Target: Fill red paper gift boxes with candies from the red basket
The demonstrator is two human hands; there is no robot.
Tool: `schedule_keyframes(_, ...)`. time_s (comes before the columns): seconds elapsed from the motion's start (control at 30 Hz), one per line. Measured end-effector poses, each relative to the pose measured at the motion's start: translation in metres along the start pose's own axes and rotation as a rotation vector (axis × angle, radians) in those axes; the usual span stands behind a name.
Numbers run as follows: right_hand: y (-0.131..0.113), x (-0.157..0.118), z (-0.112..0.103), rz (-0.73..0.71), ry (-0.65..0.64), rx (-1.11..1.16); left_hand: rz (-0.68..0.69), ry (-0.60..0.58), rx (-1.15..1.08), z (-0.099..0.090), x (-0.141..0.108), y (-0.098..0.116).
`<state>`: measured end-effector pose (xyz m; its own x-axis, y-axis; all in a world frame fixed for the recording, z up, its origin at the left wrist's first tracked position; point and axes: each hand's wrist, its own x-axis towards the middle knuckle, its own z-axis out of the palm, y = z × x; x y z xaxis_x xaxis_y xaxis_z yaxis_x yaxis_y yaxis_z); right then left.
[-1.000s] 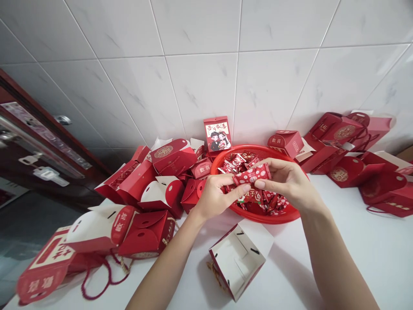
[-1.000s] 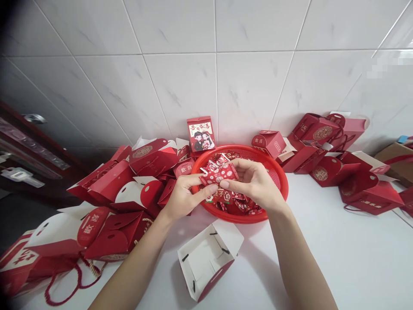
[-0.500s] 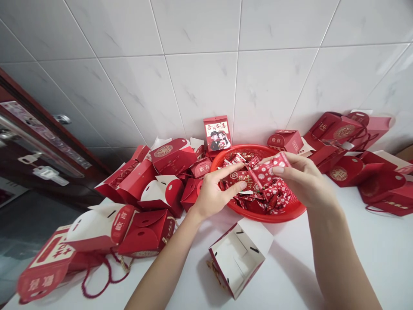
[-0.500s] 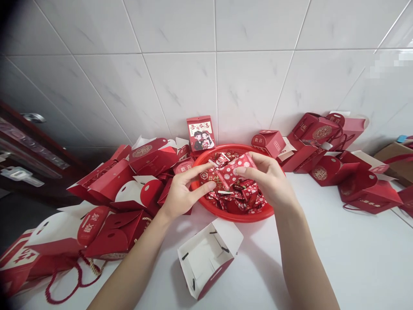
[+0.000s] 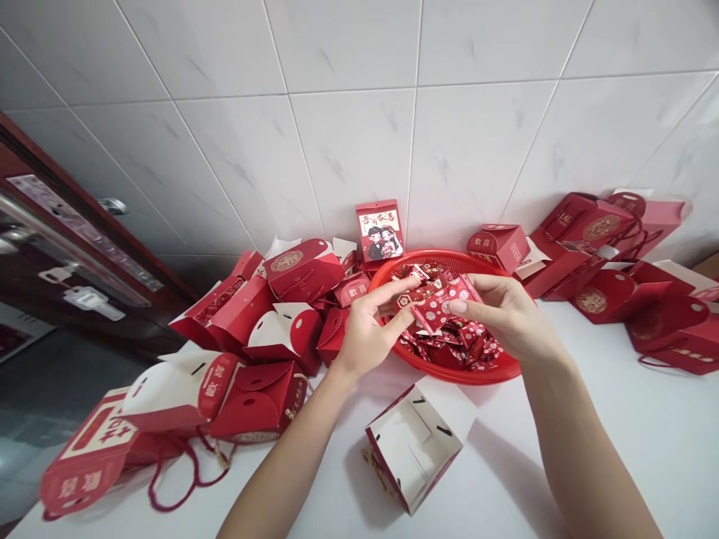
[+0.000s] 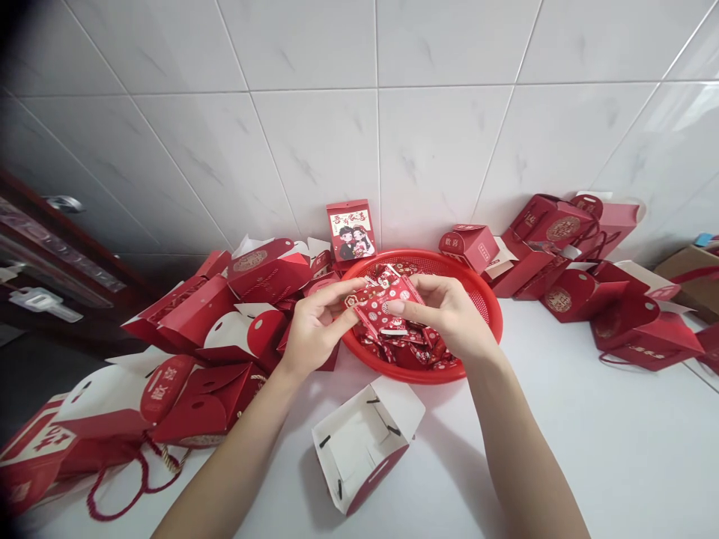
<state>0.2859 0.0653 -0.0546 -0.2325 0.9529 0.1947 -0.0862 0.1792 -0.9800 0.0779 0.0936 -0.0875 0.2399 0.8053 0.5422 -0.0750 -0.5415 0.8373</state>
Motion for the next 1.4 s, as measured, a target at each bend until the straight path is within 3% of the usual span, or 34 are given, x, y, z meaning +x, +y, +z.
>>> schedule_keyframes(0.13, -0.002, -0.002, 0.001, -0.002, 0.029, -0.032, -0.060, 0.020, 0.006, -0.002, 0.002, 0.004)
schedule_keyframes(0.27, -0.004, -0.003, 0.006, -0.023, 0.056, -0.086, -0.018, 0.016, -0.009, -0.005, 0.003, 0.008)
schedule_keyframes(0.53, 0.003, 0.005, 0.013, -0.058, 0.093, -0.221, -0.179, -0.133, 0.035, -0.001, 0.002, -0.003)
schedule_keyframes(0.63, 0.007, 0.009, 0.009, -0.067, 0.040, -0.230, -0.246, -0.108, -0.025, 0.000, 0.004, -0.013)
schedule_keyframes(0.77, 0.010, 0.011, -0.003, -0.038, 0.064, -0.328, -0.355, -0.054, -0.105, 0.001, 0.007, -0.027)
schedule_keyframes(0.97, 0.015, 0.015, -0.023, 0.065, 0.099, -0.319, -0.381, 0.030, -0.154, 0.004, 0.008, -0.039)
schedule_keyframes(1.03, 0.018, 0.017, -0.027, 0.065, 0.047, -0.441, -0.390, 0.047, -0.187, 0.004, 0.009, -0.042)
schedule_keyframes(1.1, 0.022, 0.020, -0.028, 0.088, -0.084, -0.684, -0.409, 0.052, -0.251, 0.003, 0.010, -0.043)
schedule_keyframes(1.23, 0.033, 0.026, -0.025, 0.307, -0.370, -1.114, -0.464, 0.086, -0.385, 0.000, 0.013, -0.044)
schedule_keyframes(1.4, 0.044, 0.025, -0.026, 0.517, -0.393, -1.271, -0.510, 0.090, -0.446, -0.002, 0.015, -0.042)
